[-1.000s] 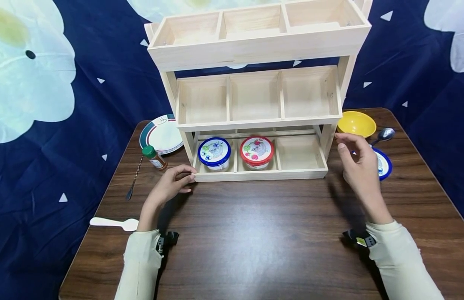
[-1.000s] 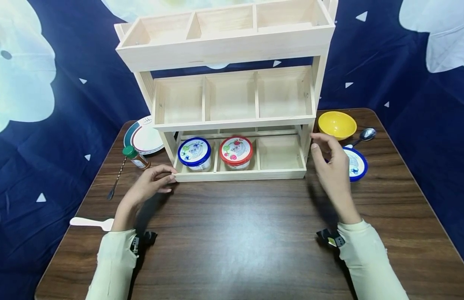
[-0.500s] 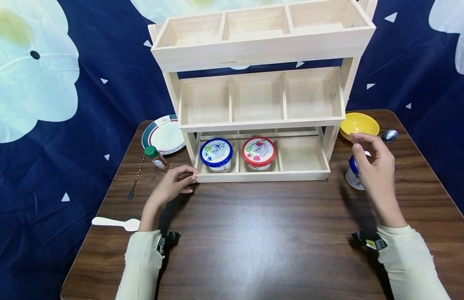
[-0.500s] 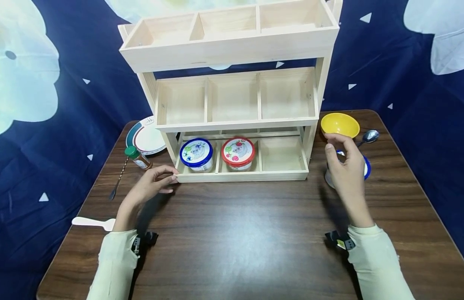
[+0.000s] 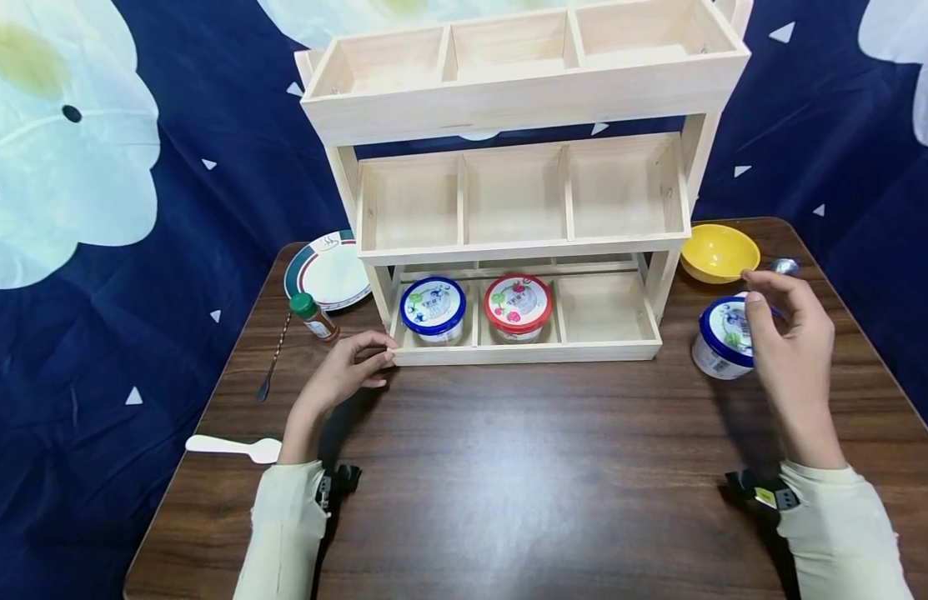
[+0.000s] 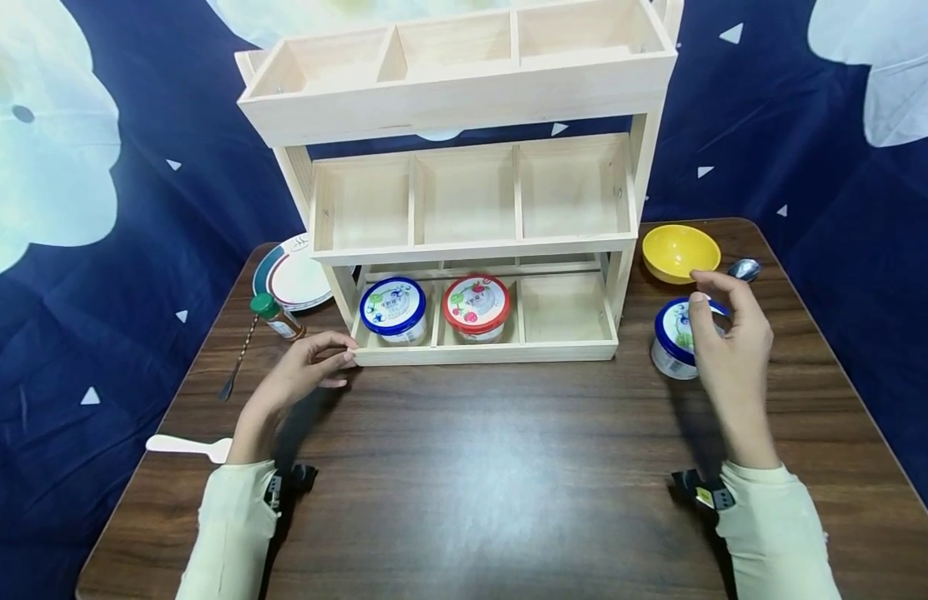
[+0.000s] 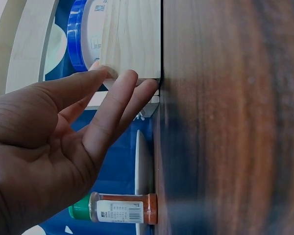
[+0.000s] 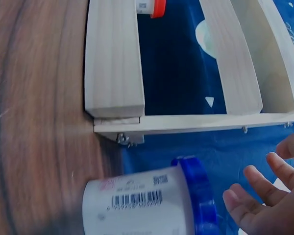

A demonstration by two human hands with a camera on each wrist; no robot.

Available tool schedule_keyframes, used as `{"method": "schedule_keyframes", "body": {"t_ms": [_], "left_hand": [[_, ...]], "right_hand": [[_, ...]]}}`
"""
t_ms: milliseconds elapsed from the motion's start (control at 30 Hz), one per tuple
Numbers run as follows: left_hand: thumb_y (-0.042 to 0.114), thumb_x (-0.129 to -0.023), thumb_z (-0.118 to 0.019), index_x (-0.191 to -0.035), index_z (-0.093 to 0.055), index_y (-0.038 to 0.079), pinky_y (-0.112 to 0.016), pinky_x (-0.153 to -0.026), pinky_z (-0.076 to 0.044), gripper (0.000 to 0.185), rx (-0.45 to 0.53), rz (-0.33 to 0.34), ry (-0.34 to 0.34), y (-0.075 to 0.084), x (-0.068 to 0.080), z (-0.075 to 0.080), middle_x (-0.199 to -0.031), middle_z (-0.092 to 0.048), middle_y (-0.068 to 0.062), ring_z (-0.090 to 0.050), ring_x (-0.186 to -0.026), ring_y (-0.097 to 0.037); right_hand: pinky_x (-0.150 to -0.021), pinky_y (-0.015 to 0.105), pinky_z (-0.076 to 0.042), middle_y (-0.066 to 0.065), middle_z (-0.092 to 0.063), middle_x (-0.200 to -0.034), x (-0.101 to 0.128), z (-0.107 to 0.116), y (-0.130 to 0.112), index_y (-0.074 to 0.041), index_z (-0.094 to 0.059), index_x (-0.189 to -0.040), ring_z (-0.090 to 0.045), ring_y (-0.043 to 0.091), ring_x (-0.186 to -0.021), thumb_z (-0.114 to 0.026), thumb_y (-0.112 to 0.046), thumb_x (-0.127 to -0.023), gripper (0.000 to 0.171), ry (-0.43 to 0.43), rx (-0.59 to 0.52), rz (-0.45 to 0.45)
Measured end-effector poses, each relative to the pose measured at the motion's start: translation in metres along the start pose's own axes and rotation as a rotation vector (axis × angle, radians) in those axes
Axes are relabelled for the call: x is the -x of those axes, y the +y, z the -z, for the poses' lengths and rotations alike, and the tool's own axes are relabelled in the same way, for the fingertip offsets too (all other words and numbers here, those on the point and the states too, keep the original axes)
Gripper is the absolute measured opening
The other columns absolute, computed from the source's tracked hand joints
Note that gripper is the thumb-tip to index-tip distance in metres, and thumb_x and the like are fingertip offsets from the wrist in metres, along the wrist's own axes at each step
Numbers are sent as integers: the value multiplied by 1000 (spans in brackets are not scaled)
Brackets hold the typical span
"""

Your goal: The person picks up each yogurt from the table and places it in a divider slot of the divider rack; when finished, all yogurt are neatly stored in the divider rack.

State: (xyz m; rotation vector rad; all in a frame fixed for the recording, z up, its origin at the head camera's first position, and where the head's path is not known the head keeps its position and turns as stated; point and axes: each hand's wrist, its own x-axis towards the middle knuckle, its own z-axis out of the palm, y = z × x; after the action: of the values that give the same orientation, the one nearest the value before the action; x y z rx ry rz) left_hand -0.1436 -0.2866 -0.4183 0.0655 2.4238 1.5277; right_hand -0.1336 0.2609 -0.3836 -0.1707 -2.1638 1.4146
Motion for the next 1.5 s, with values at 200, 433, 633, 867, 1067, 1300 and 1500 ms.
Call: {"method": "schedule_keyframes", "body": {"t_ms": [200,433,633,867,1067,1300,1500], "left_hand": [[3,-112,-59,-132,-65,-8,-35,-84,-68,24,-6,-1,0,3,-2,1,-122,-65,-25,-67,-111,-32],[3,-112,-59,-132,-65,-7,-35,-84,-68,23,-16,9,2,3,-2,0,-123,-65,-25,-68,-109,-31],[3,-112,-59,-132,-65,-8,-37,-85,-68,24,-5,10,3,0,0,-1,-121,-65,-24,-68,-109,-30],[4,-112,-60,-131,-66,-7,-38,-85,-68,23,-11,-1,2,2,0,0,-122,-65,-24,-68,-109,-32],[4,-112,-60,-132,-66,-6,-38,-86,-68,23,-12,6,2,1,0,0,-122,-64,-24,-68,-110,-32],[4,-112,-61,-132,-66,-7,-37,-85,-68,24,-7,13,8,1,1,-1,-124,-64,-24,-67,-110,-30],[4,-112,-61,-131,-66,-7,-37,-84,-68,23,-3,9,10,1,1,-1,-124,-64,-25,-67,-109,-30]], "right_hand": [[-90,16,-46,-17,-69,-121,2,8,7,-8,-74,-136,-62,1,-110,-59,-8,-108,31,46,7,-3],[-89,16,-44,-17,-68,-128,7,17,18,-6,-74,-136,-59,1,-113,-60,-8,-107,32,80,25,-16],[-93,16,-44,-4,-63,-148,6,25,26,-4,-74,-135,-52,7,-134,-60,-8,-107,32,104,52,-52],[-92,15,-45,-3,-64,-145,11,24,35,-9,-76,-135,-61,5,-124,-60,-6,-106,32,136,-22,-140],[-103,17,-45,-3,-63,-144,12,23,38,-10,-75,-136,-59,11,-130,-59,-6,-107,33,134,-53,-197],[-92,12,-43,-10,-63,-136,14,24,39,-13,-73,-137,-56,3,-115,-59,-5,-108,34,127,-52,-290],[-98,18,-42,-14,-60,-131,15,24,41,-17,-68,-144,-53,3,-116,-57,-9,-110,38,97,-6,-322]]}}
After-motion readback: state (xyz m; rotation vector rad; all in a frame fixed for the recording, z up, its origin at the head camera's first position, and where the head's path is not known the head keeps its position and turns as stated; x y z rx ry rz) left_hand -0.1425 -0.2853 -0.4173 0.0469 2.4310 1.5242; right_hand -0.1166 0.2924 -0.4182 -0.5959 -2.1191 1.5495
